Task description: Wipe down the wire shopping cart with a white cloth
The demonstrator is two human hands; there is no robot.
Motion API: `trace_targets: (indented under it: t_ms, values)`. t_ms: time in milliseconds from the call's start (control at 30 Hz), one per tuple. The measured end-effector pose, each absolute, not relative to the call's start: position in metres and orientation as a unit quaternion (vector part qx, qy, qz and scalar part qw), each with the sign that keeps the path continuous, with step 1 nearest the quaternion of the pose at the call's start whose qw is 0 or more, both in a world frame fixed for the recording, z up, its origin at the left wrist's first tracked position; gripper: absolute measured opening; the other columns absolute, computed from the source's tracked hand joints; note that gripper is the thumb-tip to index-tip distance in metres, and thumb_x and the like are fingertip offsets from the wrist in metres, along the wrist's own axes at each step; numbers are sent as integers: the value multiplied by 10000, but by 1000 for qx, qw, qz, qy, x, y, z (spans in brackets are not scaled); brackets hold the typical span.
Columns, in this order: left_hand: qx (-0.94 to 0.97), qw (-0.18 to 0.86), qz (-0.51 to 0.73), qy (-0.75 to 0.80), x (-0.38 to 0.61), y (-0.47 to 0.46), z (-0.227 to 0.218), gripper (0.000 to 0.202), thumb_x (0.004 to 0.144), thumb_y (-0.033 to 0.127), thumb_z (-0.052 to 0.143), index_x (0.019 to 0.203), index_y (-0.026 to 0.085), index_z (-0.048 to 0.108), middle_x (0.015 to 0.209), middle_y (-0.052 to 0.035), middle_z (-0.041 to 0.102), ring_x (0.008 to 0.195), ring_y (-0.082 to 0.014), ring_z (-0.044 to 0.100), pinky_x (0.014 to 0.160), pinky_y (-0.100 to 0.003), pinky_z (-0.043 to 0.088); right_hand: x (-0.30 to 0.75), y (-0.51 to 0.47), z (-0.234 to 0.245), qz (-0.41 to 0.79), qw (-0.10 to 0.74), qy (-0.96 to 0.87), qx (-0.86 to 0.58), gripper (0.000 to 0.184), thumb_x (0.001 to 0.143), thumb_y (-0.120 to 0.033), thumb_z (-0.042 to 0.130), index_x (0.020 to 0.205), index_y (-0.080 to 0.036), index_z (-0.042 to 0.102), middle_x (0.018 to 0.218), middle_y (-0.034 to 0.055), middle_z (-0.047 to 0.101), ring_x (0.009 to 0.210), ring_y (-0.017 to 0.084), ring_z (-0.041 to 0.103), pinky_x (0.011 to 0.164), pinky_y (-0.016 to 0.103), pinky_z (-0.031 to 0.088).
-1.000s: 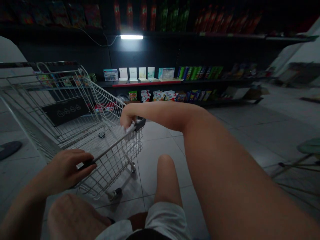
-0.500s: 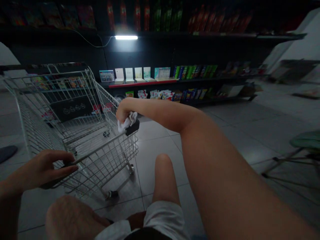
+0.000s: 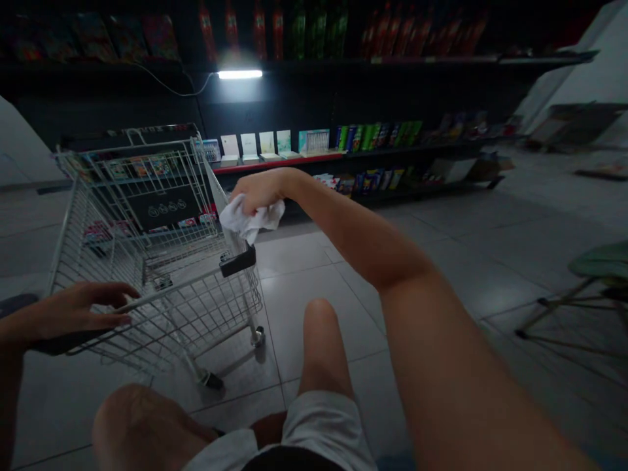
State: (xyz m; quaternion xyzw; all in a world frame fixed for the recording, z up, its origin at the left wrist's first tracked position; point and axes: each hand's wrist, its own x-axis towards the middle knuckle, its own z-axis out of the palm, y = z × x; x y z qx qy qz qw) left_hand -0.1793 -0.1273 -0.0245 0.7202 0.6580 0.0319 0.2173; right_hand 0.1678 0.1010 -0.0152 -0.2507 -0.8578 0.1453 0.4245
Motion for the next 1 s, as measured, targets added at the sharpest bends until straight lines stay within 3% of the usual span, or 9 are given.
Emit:
trace_targets:
  t_ms: [100, 200, 267, 333, 467, 600, 667, 833, 1000]
  values:
    - [762, 213, 49, 609, -127, -109, -25, 723, 761, 657, 644, 1324, 207, 589, 1279, -137, 688, 1075, -292, 679, 906, -397, 544, 184, 76, -35, 195, 343, -888, -235, 299, 743, 25, 518, 890, -90, 751, 866, -14, 747, 801, 59, 681, 815, 206, 535]
    - [822, 170, 60, 541, -68, -82, -31, 624, 876, 611, 497, 1312, 172, 577, 1239, -151, 692, 1060, -263, 669, 917, -382, 515, 168, 24, -108, 183, 477, -824, -245, 395, 780, -7, 510, 1063, -165, 734, 1283, 62, 676, 1206, 156, 630, 1087, 318, 483]
    - [838, 145, 30, 525, -44, -68, -36, 539, 898, 572, 455, 1182, 146, 626, 1021, -125, 730, 878, -238, 674, 798, -345, 508, 150, -11, -168, 144, 631, -697, -310, 383, 842, -95, 506, 1171, -181, 683, 1323, 108, 639, 1258, 201, 600, 1095, 359, 497]
    - [842, 163, 18, 513, -37, -60, -39, 487, 920, 550, 416, 1110, 156, 630, 868, -73, 707, 757, -201, 642, 709, -301, 476, 139, -34, -213, 129, 680, -647, -321, 368, 875, -159, 487, 1201, -173, 657, 1258, 135, 662, 1195, 221, 637, 1032, 369, 544]
    - [834, 219, 30, 505, -47, -60, -40, 455, 931, 547, 404, 1121, 184, 602, 819, -23, 664, 735, -169, 613, 683, -263, 452, 139, -47, -223, 157, 671, -651, -317, 290, 900, -218, 497, 1117, -195, 688, 1119, 111, 699, 1073, 220, 678, 954, 373, 580]
    - [830, 238, 24, 503, -53, -59, -39, 451, 913, 577, 424, 1023, 178, 603, 809, -24, 637, 733, -163, 584, 675, -260, 451, 132, -43, -206, 109, 676, -657, -315, 428, 938, -230, 456, 1343, -222, 592, 1418, 123, 527, 1328, 249, 529, 1134, 437, 471]
    - [826, 246, 24, 506, -54, -58, -38, 463, 898, 598, 440, 995, 178, 608, 787, -17, 621, 721, -158, 567, 664, -252, 450, 120, -44, -224, 49, 660, -681, -313, 422, 934, -234, 473, 1333, -234, 614, 1453, 118, 479, 1365, 258, 485, 1155, 441, 456]
    - [779, 320, 55, 536, -56, -61, -36, 528, 888, 659, 400, 933, 189, 637, 818, -28, 646, 775, -175, 596, 712, -261, 493, 111, -55, -284, -10, 588, -742, -321, 332, 894, -164, 548, 1123, -297, 748, 1249, 72, 614, 1306, 243, 500, 1084, 420, 524]
    - [762, 339, 63, 547, -59, -60, -36, 560, 847, 684, 437, 984, 193, 668, 921, -45, 687, 830, -199, 628, 748, -279, 521, 127, -62, -263, 17, 562, -768, -305, 375, 866, -198, 621, 1213, -304, 717, 1304, 67, 598, 1280, 265, 501, 1122, 466, 486]
